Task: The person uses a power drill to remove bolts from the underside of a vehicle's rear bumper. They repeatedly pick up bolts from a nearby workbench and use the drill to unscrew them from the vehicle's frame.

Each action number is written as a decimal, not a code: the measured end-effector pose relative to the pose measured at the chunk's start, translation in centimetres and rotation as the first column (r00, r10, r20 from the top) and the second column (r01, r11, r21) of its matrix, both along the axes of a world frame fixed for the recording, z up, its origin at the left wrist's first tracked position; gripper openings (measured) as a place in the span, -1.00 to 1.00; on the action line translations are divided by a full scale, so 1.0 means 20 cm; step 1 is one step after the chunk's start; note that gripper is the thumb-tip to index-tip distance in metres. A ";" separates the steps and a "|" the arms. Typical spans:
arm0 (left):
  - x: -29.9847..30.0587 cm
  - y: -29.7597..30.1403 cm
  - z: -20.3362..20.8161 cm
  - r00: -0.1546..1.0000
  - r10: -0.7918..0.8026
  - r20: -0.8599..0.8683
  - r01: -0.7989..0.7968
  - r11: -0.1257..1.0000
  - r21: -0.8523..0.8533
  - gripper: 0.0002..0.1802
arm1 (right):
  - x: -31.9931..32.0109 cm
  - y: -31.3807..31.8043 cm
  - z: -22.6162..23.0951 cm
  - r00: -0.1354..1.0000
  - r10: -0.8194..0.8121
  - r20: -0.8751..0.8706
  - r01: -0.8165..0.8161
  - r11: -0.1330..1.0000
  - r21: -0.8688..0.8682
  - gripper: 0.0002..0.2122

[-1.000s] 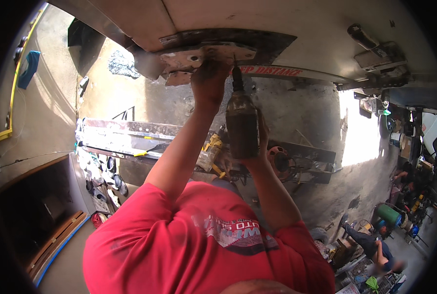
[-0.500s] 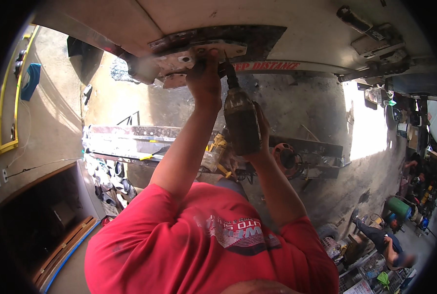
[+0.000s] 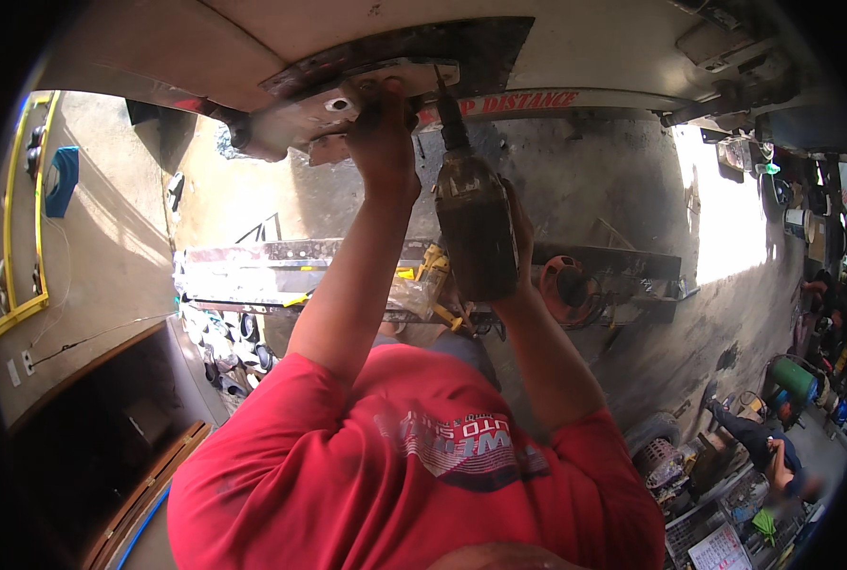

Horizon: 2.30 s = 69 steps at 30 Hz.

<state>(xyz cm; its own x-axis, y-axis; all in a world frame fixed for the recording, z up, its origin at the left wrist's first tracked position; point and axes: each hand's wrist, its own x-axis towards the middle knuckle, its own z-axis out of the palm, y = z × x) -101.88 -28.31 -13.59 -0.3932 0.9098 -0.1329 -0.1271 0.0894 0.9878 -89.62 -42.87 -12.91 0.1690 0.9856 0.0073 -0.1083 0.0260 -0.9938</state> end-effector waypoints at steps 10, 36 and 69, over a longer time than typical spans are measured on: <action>0.01 0.00 0.04 0.999 -0.020 -0.038 0.021 1.000 0.020 -0.56 | 0.01 0.09 0.13 0.853 -0.149 0.499 -0.084 0.906 0.415 -0.59; 0.01 -0.03 0.04 0.987 -0.115 -0.108 0.119 0.992 0.036 -0.49 | -0.03 0.13 0.10 0.943 -0.066 0.326 -0.023 0.964 0.264 -0.58; -0.01 0.01 -0.05 0.950 -0.171 0.260 0.174 0.985 0.013 -0.38 | -0.03 0.16 0.15 0.909 -0.018 0.416 -0.117 0.947 0.298 -0.54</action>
